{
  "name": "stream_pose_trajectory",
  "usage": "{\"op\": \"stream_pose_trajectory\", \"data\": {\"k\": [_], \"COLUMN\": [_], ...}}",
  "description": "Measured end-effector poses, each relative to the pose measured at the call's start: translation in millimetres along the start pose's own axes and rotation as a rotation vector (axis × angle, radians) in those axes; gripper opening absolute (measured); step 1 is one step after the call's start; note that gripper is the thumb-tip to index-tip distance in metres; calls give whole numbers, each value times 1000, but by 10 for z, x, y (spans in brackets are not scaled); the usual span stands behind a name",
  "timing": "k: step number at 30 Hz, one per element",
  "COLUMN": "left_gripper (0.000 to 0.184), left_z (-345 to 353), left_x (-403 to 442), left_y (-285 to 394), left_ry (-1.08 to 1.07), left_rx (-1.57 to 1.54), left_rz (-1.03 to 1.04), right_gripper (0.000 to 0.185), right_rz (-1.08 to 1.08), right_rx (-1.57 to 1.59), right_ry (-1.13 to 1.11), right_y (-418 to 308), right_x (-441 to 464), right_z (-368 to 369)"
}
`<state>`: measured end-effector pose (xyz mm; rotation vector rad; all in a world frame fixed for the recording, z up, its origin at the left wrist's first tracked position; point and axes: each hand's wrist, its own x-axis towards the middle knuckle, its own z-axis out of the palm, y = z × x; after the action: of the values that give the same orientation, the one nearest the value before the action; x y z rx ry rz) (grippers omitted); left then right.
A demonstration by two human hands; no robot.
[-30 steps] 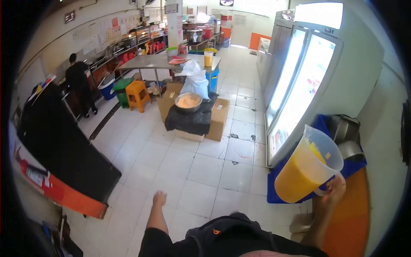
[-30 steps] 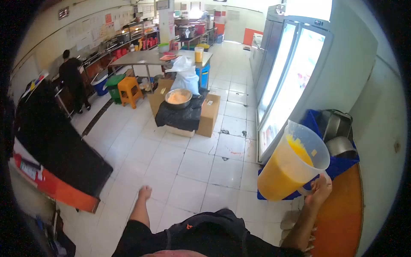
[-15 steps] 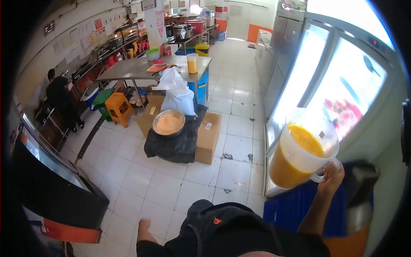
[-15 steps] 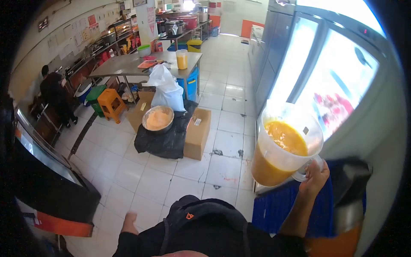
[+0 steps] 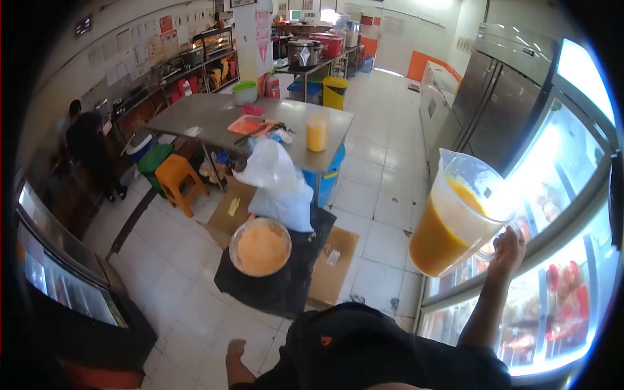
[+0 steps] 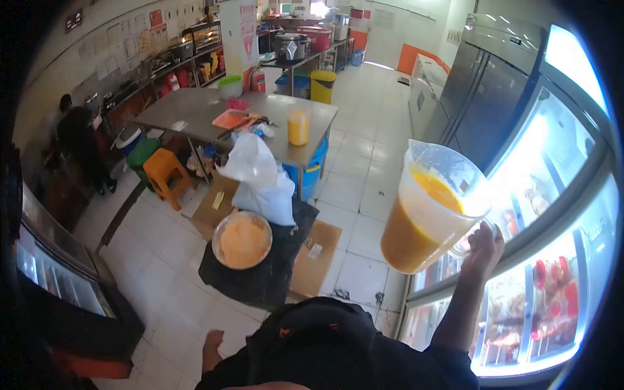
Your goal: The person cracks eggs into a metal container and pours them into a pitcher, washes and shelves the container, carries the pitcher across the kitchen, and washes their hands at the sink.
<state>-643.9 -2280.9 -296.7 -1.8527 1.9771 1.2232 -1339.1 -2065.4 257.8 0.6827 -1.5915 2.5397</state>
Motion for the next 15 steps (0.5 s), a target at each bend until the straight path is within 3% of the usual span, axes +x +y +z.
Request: {"op": "stream_pose_trajectory", "data": {"k": [1, 2, 3, 5, 6, 7, 8, 9, 10, 12, 15], "left_gripper": [29, 31, 30, 20, 21, 22, 24, 30, 31, 31, 28], "left_z": [-618, -809, -1176, -1727, -1738, -1898, -1713, -1551, -1112, -466, 465], "left_x": [-205, 154, 211, 47, 107, -296, -530, -797, -900, -1461, -1769], "left_y": [829, 672, 751, 897, 482, 770, 615, 641, 274, 795, 2217], "left_ry": [219, 455, 560, 780, 898, 982, 1136, 1102, 1316, 1131, 830], "left_rx": [-246, -221, -147, -449, -598, -302, -296, -362, -677, -503, -640], "left_rz": [-139, 19, 74, 87, 224, -89, 29, -293, -154, -715, -1102], "right_gripper": [15, 10, 10, 15, 16, 12, 10, 9, 9, 12, 16], "right_rz": [25, 111, 14, 131, 85, 50, 90, 118, 148, 214, 289], "right_rx": [23, -81, -88, -24, -76, -40, -45, -35, -41, -54, 34], "right_ry": [26, 73, 35, -144, -47, -154, -194, -239, -260, -330, -448], "right_y": [249, 442, 651, 1295, 1548, 1803, 2136, 2501, 2843, 3490, 4482], "right_x": [233, 462, 597, 1193, 1353, 1556, 1806, 2089, 2306, 2774, 3372], "right_z": [235, 479, 828, 1090, 1421, 1668, 1844, 2058, 2255, 2717, 3358]}}
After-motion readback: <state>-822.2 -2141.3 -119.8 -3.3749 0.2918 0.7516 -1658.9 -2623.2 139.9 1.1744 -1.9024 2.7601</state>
